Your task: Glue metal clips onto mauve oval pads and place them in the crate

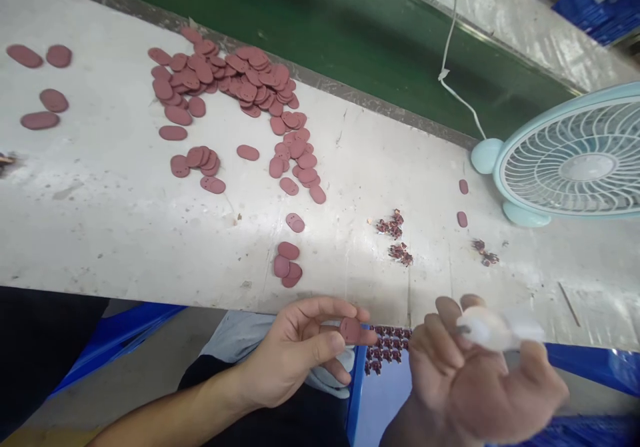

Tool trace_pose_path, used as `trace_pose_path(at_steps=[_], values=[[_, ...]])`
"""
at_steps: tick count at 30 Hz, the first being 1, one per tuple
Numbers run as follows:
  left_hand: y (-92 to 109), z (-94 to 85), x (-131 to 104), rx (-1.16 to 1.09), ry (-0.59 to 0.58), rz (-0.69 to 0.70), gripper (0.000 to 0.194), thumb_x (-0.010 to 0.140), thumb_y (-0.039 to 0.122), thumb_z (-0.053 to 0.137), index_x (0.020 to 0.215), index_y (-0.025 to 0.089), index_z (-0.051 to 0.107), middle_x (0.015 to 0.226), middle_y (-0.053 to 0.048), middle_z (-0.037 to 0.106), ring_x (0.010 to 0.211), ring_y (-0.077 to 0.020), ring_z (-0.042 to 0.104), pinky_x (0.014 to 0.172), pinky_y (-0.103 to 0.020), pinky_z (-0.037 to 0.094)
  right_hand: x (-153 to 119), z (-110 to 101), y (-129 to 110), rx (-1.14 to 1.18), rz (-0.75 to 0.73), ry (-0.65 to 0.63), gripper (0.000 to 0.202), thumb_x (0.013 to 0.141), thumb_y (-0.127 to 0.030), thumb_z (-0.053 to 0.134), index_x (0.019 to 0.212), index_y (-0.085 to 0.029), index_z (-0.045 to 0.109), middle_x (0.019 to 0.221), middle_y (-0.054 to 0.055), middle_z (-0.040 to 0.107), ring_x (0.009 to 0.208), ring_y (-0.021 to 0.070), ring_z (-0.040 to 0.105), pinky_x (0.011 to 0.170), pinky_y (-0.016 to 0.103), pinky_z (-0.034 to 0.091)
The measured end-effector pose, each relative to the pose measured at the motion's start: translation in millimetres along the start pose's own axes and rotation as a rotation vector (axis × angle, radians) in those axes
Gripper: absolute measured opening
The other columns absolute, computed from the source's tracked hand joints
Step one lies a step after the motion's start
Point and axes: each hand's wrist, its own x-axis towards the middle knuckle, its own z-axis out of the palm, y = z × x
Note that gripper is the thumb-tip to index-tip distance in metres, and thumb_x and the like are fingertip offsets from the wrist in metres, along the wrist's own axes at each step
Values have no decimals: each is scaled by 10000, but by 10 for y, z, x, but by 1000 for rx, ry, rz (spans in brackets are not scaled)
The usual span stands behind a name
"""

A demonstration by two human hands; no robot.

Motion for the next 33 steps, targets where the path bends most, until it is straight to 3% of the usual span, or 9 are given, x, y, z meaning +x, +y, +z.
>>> trace_pose_path(at_steps=[4,7,10,12,15,21,24,28,33], values=[[94,9,-45,46,34,37,221,868,181,747,1080,237,774,1204,-90,737,1090,-283,739,602,-177,633,550,-546,-225,1029,568,-6,333,761,-17,610,1036,-204,604,608,-69,489,453,104,557,293,156,454],[161,-26,-76,73,63,73,211,871,194,746,1075,238,777,1220,-96,733,1102,-296,734,612,-172,620,791,-750,-227,1214,591,-74,375,793,71,525,1039,-204,596,610,-85,506,475,93,583,323,148,495],[213,-84,-107,97,106,87,206,890,206,727,1086,247,775,1238,-97,738,1120,-295,727,618,-164,602,738,-699,-179,1224,520,-145,381,779,49,635,1085,-176,605,642,-84,521,485,84,580,321,136,491],[246,-101,-130,110,152,81,201,889,217,730,1082,246,778,1235,-97,746,1114,-286,729,621,-162,594,603,-572,-134,924,360,-151,349,793,-53,717,1106,-168,614,658,-85,514,444,56,519,264,98,393],[302,-69,-167,118,263,67,200,856,250,772,1055,242,789,1200,-91,765,1090,-274,736,610,-158,580,438,-350,-48,-94,-61,-20,221,868,-216,725,1080,-196,665,694,-68,563,436,38,479,287,105,366],[369,28,-194,118,393,44,269,759,272,861,1017,226,802,1156,-99,781,1035,-281,748,567,-164,549,534,-168,46,-1761,-406,75,277,964,-326,585,1205,-229,680,1227,81,649,974,219,661,797,374,567],[362,29,-191,116,417,27,268,748,272,869,1003,222,804,1149,-102,782,1031,-288,748,558,-168,542,552,-198,33,-1845,-353,50,284,988,-348,524,1188,-211,671,1176,88,656,1002,252,653,902,450,525],[339,17,-199,124,415,18,272,743,280,873,1001,228,804,1141,-98,782,1019,-280,750,556,-166,532,421,-230,-52,-1873,-214,33,256,975,-375,553,1149,-228,671,983,49,666,831,217,653,757,391,543],[267,4,-186,138,365,33,233,785,259,837,1014,239,800,1203,-100,758,1057,-272,737,608,-173,545,154,-187,-126,-1558,-145,24,157,948,-381,636,1025,-280,728,1042,40,671,913,195,662,748,304,568]])
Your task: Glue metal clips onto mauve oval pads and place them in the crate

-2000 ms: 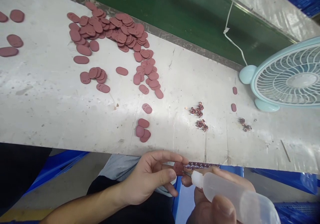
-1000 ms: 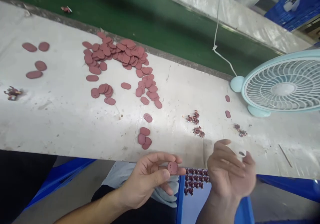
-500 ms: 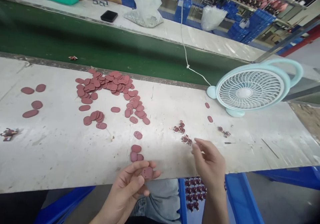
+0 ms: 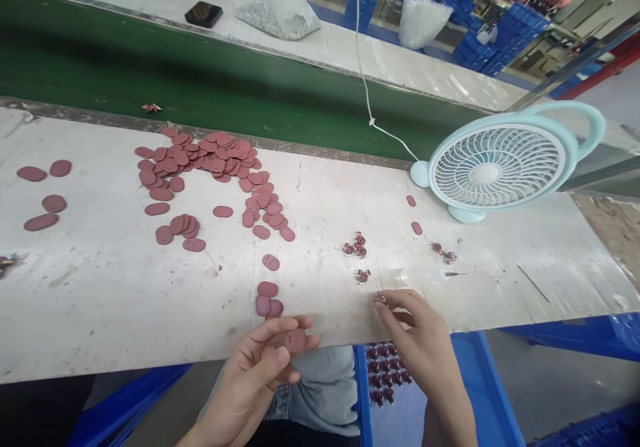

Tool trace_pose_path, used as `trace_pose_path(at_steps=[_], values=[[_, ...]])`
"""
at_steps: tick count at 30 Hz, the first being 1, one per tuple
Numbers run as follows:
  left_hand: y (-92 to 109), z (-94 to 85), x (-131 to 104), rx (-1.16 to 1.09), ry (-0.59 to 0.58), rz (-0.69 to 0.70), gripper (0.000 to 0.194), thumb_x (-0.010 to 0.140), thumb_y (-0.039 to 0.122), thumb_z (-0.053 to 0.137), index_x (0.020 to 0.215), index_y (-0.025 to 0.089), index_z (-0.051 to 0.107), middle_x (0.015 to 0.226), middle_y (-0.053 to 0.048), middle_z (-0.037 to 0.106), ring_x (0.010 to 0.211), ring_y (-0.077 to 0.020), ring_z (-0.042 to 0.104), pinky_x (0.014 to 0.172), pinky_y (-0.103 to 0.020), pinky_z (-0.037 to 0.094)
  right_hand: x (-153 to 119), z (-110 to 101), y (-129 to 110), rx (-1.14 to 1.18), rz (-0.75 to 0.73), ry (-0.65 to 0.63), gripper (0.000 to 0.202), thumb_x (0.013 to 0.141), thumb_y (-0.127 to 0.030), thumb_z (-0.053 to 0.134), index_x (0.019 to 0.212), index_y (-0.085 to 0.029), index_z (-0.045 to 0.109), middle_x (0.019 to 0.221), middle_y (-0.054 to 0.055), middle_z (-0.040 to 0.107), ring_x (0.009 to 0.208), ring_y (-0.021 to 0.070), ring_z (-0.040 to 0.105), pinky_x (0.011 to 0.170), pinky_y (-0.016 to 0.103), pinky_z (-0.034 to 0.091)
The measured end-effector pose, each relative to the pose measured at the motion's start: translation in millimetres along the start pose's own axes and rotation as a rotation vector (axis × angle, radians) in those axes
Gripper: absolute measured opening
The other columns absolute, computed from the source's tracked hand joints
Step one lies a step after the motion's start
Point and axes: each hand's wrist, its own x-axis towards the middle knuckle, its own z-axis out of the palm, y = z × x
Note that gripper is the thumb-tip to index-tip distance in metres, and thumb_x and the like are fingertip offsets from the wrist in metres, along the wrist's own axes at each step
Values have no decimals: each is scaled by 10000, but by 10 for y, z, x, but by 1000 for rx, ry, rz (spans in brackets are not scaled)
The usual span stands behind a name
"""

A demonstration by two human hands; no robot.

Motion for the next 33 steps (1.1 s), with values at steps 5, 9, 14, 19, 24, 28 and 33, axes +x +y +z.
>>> trace_pose_path(at_steps=[5,9,14,19,24,28,33], values=[[-114,8,73,40,-133,66,206,816,219,804,1020,253,799,1165,-83,768,1070,-267,733,688,-208,584,-313,172,-233,532,-110,-120,159,893,-214,727,1009,-316,764,1088,45,694,941,186,689,704,245,575],[-158,-30,97,110,-202,150,234,832,182,785,1051,263,793,1216,-77,758,1040,-225,722,714,-229,606,-431,354,-454,688,-77,-302,193,903,-204,713,1049,-323,757,1017,36,737,890,183,707,730,263,595],[-163,-63,72,143,-255,157,246,859,139,756,1066,268,782,1210,-60,764,981,-191,737,787,-260,611,-409,444,-563,680,50,-350,103,885,-281,742,987,-282,759,894,20,770,752,171,719,656,247,599],[-145,-22,62,146,-273,156,209,843,98,760,1000,234,775,1164,-53,760,861,-132,723,746,-221,591,-389,445,-575,648,32,-327,119,868,-285,758,981,-255,783,892,37,790,700,163,717,643,248,614],[-141,-7,66,167,-235,159,199,810,86,788,959,217,770,1162,-64,761,904,-163,735,761,-238,591,-402,455,-583,620,38,-306,123,875,-292,755,978,-229,780,904,54,791,691,158,716,642,247,622],[-134,-1,53,236,-179,200,121,783,95,813,853,189,784,1133,-76,779,921,-192,747,800,-267,597,-399,437,-586,575,0,-304,96,891,-284,736,957,-219,762,881,48,778,704,156,721,642,242,621],[-133,20,28,287,-160,204,77,781,112,815,768,184,792,1107,-94,797,927,-232,750,822,-332,605,-387,391,-598,511,-79,-316,94,892,-235,730,985,-242,747,923,35,773,776,158,731,678,235,613]])
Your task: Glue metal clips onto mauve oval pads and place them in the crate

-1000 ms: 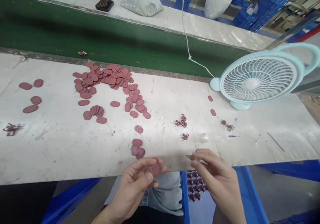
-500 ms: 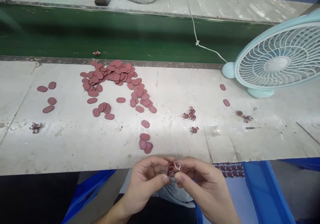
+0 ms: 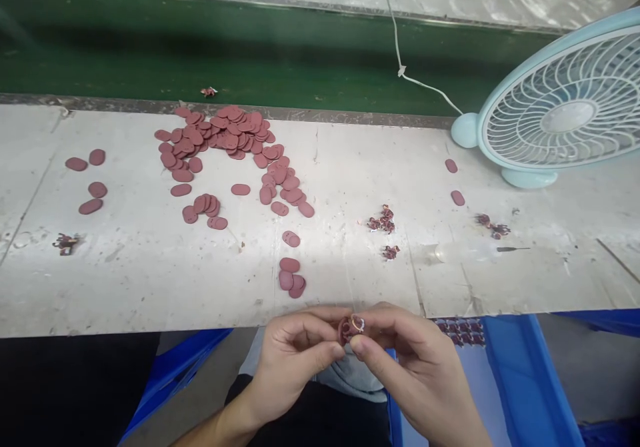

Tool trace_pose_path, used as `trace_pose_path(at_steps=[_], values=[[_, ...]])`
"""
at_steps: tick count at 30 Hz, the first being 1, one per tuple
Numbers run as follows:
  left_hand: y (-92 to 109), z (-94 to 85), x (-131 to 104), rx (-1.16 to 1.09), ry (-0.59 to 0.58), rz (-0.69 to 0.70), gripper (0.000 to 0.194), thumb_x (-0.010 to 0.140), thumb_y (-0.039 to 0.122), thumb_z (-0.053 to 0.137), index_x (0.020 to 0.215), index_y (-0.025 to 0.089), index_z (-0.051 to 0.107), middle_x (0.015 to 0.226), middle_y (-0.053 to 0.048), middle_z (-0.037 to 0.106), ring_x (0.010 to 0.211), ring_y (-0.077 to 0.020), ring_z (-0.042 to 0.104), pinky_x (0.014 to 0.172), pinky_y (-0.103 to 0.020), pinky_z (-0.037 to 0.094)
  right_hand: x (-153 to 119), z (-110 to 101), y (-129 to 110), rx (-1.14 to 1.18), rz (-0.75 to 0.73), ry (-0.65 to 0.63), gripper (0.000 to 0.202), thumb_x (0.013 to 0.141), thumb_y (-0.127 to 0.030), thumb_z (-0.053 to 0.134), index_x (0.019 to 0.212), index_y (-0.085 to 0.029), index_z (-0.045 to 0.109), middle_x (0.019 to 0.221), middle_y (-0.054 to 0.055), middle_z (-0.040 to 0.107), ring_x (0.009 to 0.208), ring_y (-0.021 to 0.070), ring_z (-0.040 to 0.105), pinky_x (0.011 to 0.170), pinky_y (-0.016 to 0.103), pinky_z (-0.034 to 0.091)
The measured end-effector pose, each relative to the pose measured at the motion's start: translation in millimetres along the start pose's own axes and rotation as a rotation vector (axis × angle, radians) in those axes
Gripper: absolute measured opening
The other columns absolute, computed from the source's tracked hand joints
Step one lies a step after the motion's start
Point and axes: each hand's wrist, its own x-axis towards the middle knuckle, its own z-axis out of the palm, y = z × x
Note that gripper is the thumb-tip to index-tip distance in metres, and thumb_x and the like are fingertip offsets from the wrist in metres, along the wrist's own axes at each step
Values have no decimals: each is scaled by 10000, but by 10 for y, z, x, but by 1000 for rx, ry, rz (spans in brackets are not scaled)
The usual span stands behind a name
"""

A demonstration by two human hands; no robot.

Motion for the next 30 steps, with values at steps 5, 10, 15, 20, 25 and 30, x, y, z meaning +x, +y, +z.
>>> trace_pose_path(at_steps=[5,10,15,20,25,30], values=[[-36,4,-6,8,15,25,113,798,103,798,787,213,814,1132,-79,795,946,-237,756,825,-327,607,3,39,46,177,83,-4,86,900,-245,730,985,-241,742,924,33,771,774,150,723,704,246,611],[-67,0,-8,17,64,44,117,795,106,805,806,220,828,1130,-74,799,976,-238,762,857,-318,614,4,81,112,243,107,20,87,893,-238,743,979,-244,752,919,32,777,794,147,731,724,239,613],[-61,12,-7,29,83,59,116,792,112,810,805,226,829,1135,-70,800,1013,-247,758,915,-339,608,24,96,120,262,104,26,75,888,-231,747,962,-238,751,896,28,778,792,149,738,726,240,615],[-54,25,5,34,93,60,105,784,118,816,791,222,827,1127,-85,799,1033,-270,753,916,-366,611,31,99,132,261,109,37,63,887,-249,748,951,-244,748,884,20,781,772,153,738,718,251,620],[-55,65,14,26,125,92,102,779,120,818,784,221,814,1138,-81,794,986,-262,765,851,-345,633,45,142,158,291,112,73,102,867,-274,771,958,-232,751,891,36,794,767,163,747,699,253,626],[10,27,30,218,90,226,194,797,109,798,925,252,818,1246,-82,752,1046,-274,751,895,-367,626,37,125,298,428,89,159,124,886,-276,754,1008,-260,761,872,31,791,756,178,755,695,288,647]])
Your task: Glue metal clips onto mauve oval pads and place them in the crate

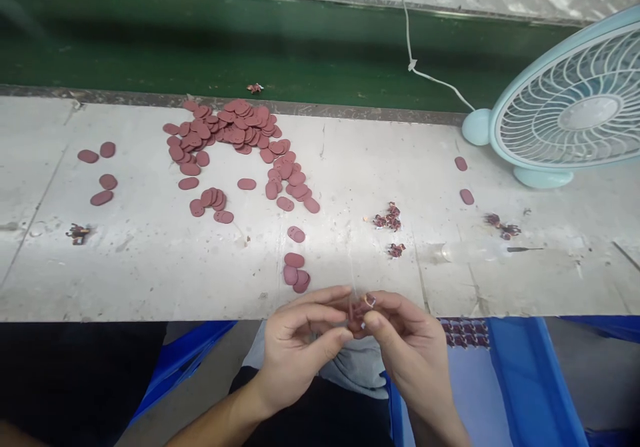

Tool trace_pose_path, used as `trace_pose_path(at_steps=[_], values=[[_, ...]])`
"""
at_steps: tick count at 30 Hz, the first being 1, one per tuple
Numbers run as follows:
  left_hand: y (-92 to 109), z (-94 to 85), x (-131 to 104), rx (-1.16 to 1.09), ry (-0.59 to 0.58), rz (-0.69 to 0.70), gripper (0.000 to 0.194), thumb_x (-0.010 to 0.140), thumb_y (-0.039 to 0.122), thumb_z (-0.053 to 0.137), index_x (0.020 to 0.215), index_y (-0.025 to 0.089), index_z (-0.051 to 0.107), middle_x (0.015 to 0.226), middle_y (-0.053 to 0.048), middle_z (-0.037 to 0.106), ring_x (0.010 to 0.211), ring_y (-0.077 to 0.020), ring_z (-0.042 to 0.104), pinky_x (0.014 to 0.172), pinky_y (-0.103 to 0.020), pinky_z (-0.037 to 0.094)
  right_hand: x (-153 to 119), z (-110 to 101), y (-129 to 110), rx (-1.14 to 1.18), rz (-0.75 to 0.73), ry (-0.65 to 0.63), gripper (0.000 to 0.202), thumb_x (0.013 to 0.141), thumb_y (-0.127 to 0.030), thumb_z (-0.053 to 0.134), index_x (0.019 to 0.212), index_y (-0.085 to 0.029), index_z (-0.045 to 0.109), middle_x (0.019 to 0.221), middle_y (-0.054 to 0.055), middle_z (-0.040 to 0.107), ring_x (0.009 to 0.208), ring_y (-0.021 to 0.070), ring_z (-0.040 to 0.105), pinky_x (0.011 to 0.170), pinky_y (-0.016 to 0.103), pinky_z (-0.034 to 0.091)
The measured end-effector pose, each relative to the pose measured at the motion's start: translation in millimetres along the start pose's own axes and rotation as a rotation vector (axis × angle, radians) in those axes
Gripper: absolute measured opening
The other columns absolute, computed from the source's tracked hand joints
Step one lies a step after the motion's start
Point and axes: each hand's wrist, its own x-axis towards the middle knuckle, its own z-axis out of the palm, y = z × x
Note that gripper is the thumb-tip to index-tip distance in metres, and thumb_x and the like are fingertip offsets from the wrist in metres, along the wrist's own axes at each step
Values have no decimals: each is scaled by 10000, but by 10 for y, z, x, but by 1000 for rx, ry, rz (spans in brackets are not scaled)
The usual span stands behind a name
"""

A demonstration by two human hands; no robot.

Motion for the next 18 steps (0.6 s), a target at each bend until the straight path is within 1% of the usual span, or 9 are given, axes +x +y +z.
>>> trace_pose_path(at_steps=[3,6,7,9,11,12,14,16,18], values=[[113,-161,135,293,17,167,299,795,126,799,1051,279,796,1304,-80,719,1014,-277,747,855,-384,623,-27,-234,64,100,-43,136,118,854,-292,786,969,-269,776,868,28,781,670,170,740,600,280,645],[284,-346,415,813,150,372,294,819,186,780,1099,273,779,1292,-64,715,956,-246,723,936,-405,564,-119,-619,103,84,-72,349,138,788,-295,839,912,-258,789,881,39,777,631,174,738,548,272,640],[338,-392,524,976,178,423,286,829,213,770,1111,256,772,1274,-67,722,1000,-263,707,980,-419,531,-170,-767,116,65,-77,425,158,766,-294,855,904,-253,789,877,41,775,628,176,738,543,269,638],[419,-446,729,1228,156,444,247,871,256,719,1110,210,760,1222,-81,738,1116,-309,662,1029,-443,475,-302,-1074,153,24,-86,560,200,735,-293,873,907,-240,785,868,46,771,639,176,737,539,260,628],[459,-459,879,1378,113,417,229,898,287,677,1090,188,753,1154,-78,754,1108,-327,657,996,-449,477,-464,-1384,211,-55,-118,663,227,737,-295,867,933,-224,778,882,56,767,660,175,730,544,262,616],[465,-457,929,1422,120,395,236,891,309,683,1084,190,750,1118,-67,763,1045,-318,674,960,-445,491,-547,-1540,253,-109,-142,705,239,743,-301,859,949,-215,773,891,60,763,668,175,725,551,271,612],[467,-446,988,1460,200,328,295,832,365,745,1086,215,745,1055,-38,776,878,-276,689,894,-436,510,-698,-1866,375,-222,-192,792,264,756,-327,843,974,-207,754,902,57,753,682,175,715,567,290,606],[467,-441,1011,1439,263,216,373,775,423,789,1102,252,735,1021,-16,772,756,-236,665,861,-440,507,-816,-2208,557,-319,-223,890,293,771,-368,826,995,-207,728,902,37,737,696,171,706,588,303,604],[470,-453,1018,1322,263,113,417,752,460,800,1121,281,727,991,-7,747,714,-222,632,852,-443,493,-905,-2532,794,-409,-202,963,302,807,-387,800,1017,-195,700,900,19,720,709,157,697,627,309,609]])
